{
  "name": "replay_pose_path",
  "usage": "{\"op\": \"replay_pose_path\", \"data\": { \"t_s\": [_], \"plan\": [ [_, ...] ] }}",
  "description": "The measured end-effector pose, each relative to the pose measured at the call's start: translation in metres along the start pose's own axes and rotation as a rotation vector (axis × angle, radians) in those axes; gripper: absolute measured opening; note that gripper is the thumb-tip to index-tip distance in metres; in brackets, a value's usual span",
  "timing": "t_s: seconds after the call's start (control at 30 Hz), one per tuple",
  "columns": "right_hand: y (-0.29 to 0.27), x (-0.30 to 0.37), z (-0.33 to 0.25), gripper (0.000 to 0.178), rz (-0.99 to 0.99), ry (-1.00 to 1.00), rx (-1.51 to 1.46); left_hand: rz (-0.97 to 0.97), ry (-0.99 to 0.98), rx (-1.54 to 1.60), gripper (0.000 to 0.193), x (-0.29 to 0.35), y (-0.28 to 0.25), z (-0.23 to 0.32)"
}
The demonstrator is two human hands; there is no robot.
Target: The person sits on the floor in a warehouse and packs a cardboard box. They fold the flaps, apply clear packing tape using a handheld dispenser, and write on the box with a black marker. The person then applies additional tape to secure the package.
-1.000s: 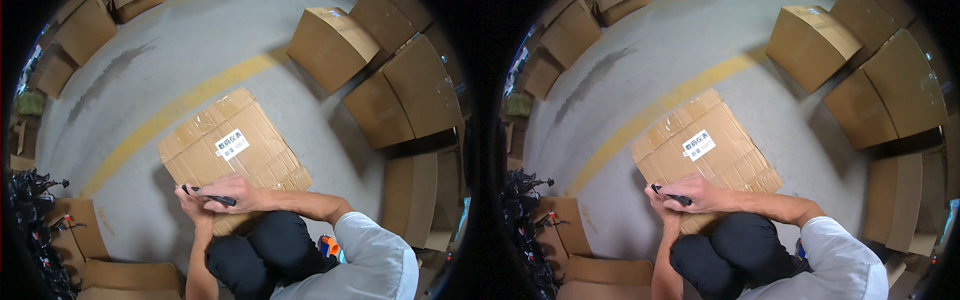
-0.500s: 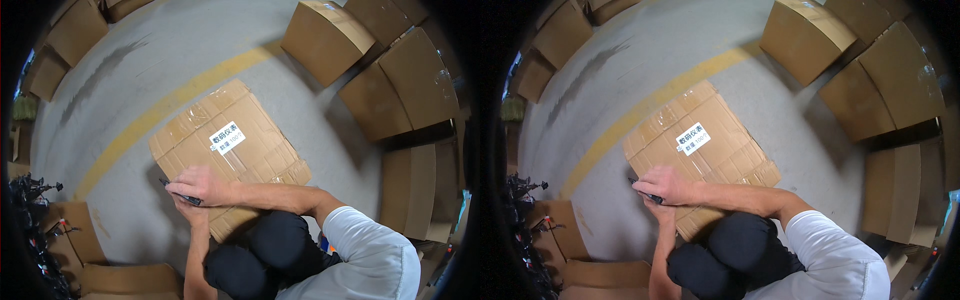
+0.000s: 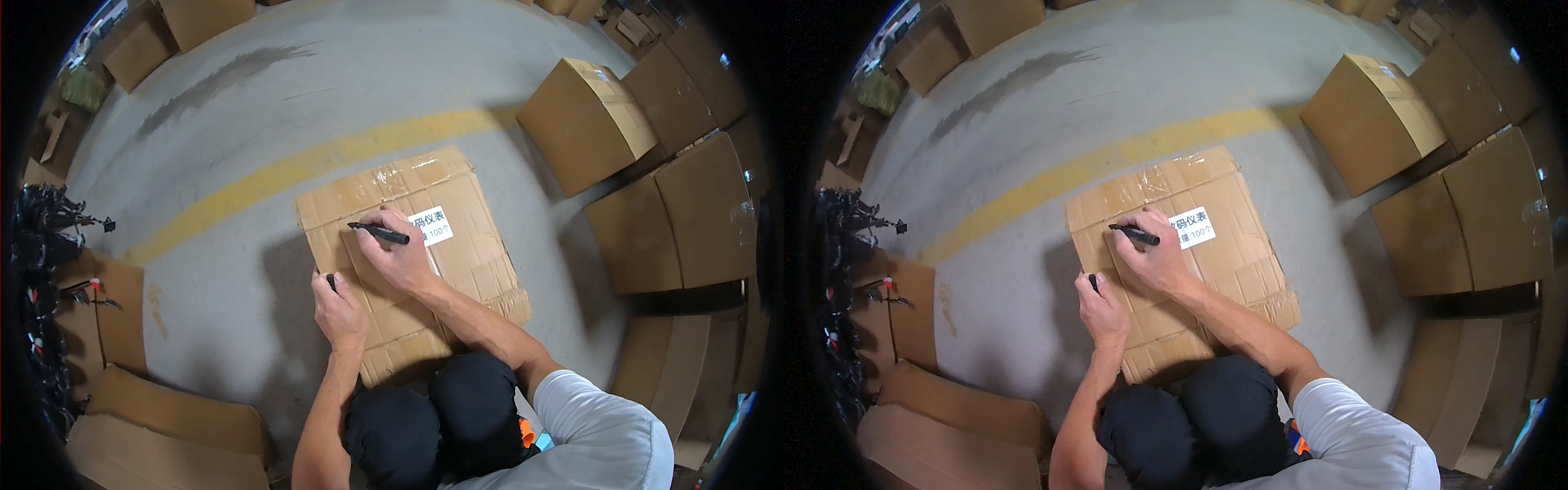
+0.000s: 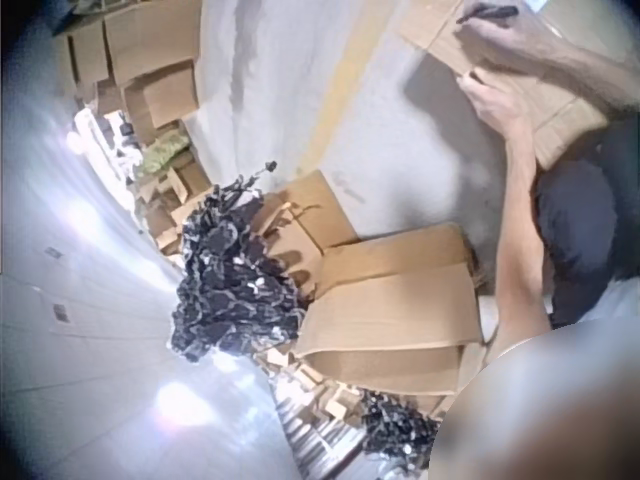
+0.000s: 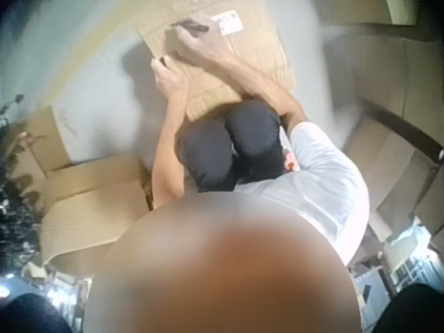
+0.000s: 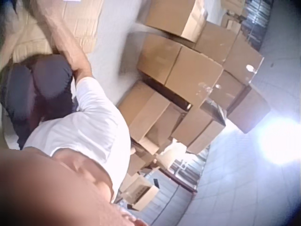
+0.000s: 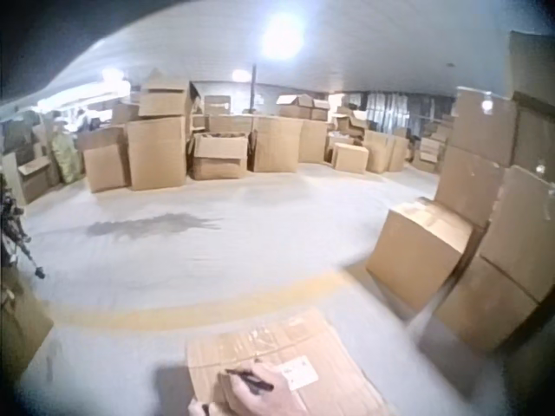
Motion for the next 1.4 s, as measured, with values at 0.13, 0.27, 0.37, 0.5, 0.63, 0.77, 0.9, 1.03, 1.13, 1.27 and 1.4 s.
{"op": "replay_pose_path", "data": {
  "t_s": [0.13, 0.27, 0.37, 0.5, 0.63, 0.77, 0.9, 1.03, 1.13, 1.27, 1.4],
  "plan": [
    [0.009, -0.003, -0.010, 0.011, -0.031, -0.134, 0.072, -0.021, -0.008, 0.021, 0.026, -0.001, 0.004, 0.003],
    [0.026, 0.001, -0.014, 0.010, -0.139, -0.169, 0.109, 0.071, 0.087, 0.009, 0.030, 0.001, -0.001, 0.002],
    [0.028, 0.002, -0.012, 0.010, -0.139, -0.175, 0.127, 0.081, 0.088, 0.031, 0.030, 0.000, -0.001, 0.004],
    [0.028, 0.002, -0.010, 0.011, -0.132, -0.185, 0.147, 0.027, 0.037, 0.053, 0.028, -0.001, 0.002, 0.002],
    [0.033, 0.003, -0.002, 0.012, -0.185, -0.161, 0.178, 0.053, 0.048, 0.048, 0.032, -0.001, 0.001, 0.002],
    [0.036, 0.004, -0.003, 0.013, -0.209, -0.176, 0.172, 0.071, 0.085, 0.018, 0.032, 0.000, 0.003, -0.002],
    [0.036, 0.003, -0.009, 0.015, -0.223, -0.222, 0.167, 0.083, 0.107, 0.033, 0.032, 0.000, 0.000, 0.004],
    [0.030, 0.002, -0.001, 0.015, -0.188, -0.152, 0.201, 0.038, 0.052, 0.046, 0.032, -0.001, 0.003, 0.001],
    [0.032, 0.003, -0.009, 0.013, -0.190, -0.200, 0.191, 0.026, 0.047, 0.023, 0.031, -0.001, 0.003, -0.003],
    [0.035, 0.005, -0.014, 0.012, -0.234, -0.253, 0.177, 0.037, 0.068, 0.035, 0.028, -0.001, 0.002, 0.001],
    [0.034, 0.005, -0.008, 0.014, -0.210, -0.245, 0.180, 0.031, 0.060, 0.027, 0.027, -0.001, 0.002, 0.002]
  ]
}}
Point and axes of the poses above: each hand's wrist, its own x-axis away from the middle knuckle, its own y-axis out of the palm, z = x × y, the point moved 10 cm from there along -x, towards the middle knuckle, and after that the axes turned 5 degrees about -x, right-handed, at the moved point
